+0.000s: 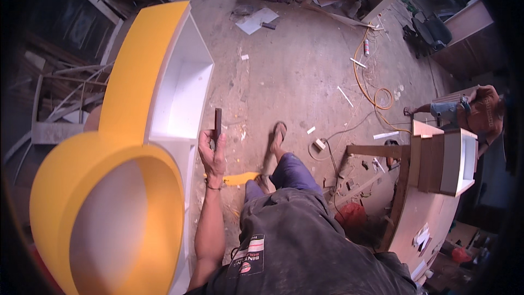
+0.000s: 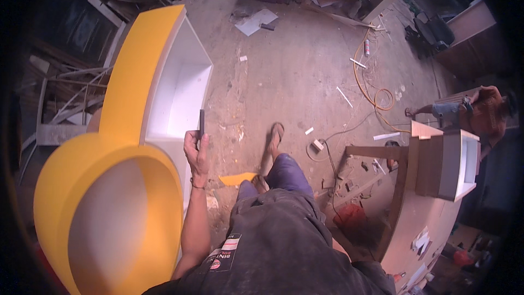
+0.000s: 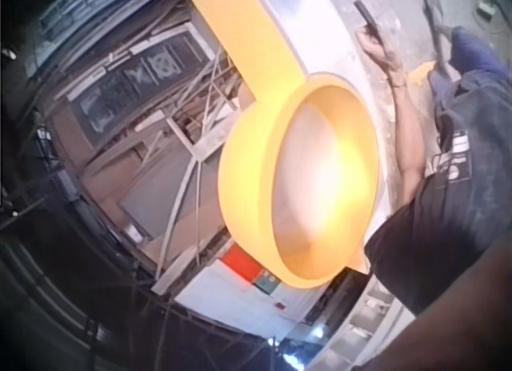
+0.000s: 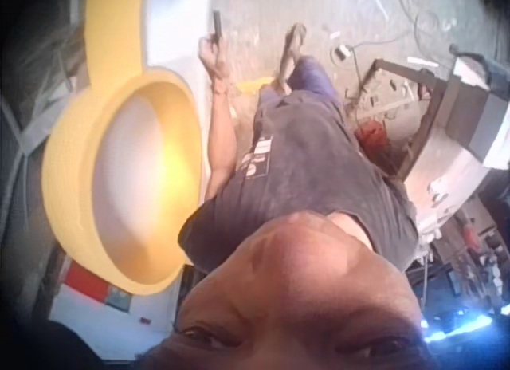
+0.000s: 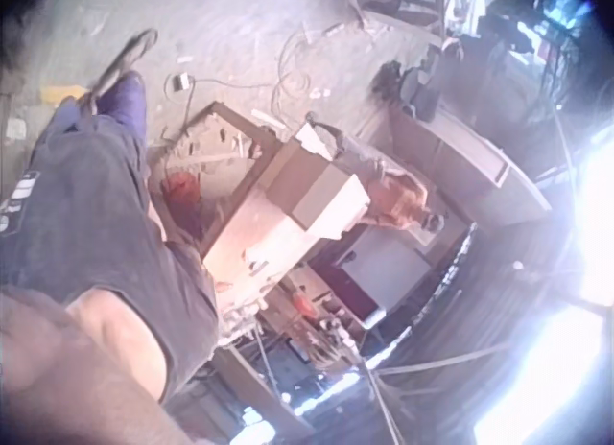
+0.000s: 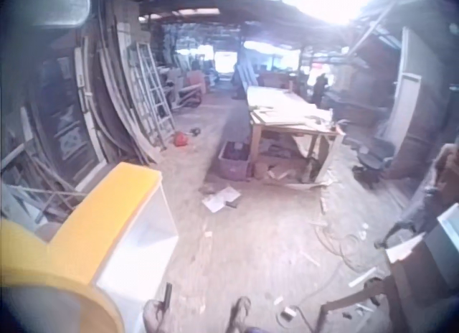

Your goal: The person measures and marks a yellow furniture structure using a try square and a pencil, then applies a substance to the edges and wipes the surfaces with a cloth.

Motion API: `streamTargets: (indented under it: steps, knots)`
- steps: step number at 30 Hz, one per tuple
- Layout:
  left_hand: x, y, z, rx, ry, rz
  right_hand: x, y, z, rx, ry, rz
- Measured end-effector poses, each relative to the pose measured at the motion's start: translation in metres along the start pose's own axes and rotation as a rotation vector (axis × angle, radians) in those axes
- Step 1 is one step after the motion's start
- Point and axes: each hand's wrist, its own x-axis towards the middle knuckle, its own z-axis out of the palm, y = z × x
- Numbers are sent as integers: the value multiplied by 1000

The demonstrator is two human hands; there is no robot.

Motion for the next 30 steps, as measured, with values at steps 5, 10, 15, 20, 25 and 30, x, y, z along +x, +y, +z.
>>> streamTargets:
  steps: [5, 10, 15, 20, 25, 30]
  knots:
    - [82, -17, 60, 2, -18, -40, 74, -79, 13, -189, -119, -83]
    - [156, -7, 108, 20, -5, -224, 180, -214, -3, -263, -184, -508]
    - [253, 11, 149, -94, 7, -322, 398, -440, -22, -498, -89, -244]
    - [379, -1, 184, -33, -107, -199, 502, -720, -39, -29, 304, -990]
    - [534, -19, 213, 25, -351, -118, 479, -925, -46, 50, -45, -925]
    - [710, -19, 237, -10, -502, 53, 490, -1011, -29, 30, -176, -652]
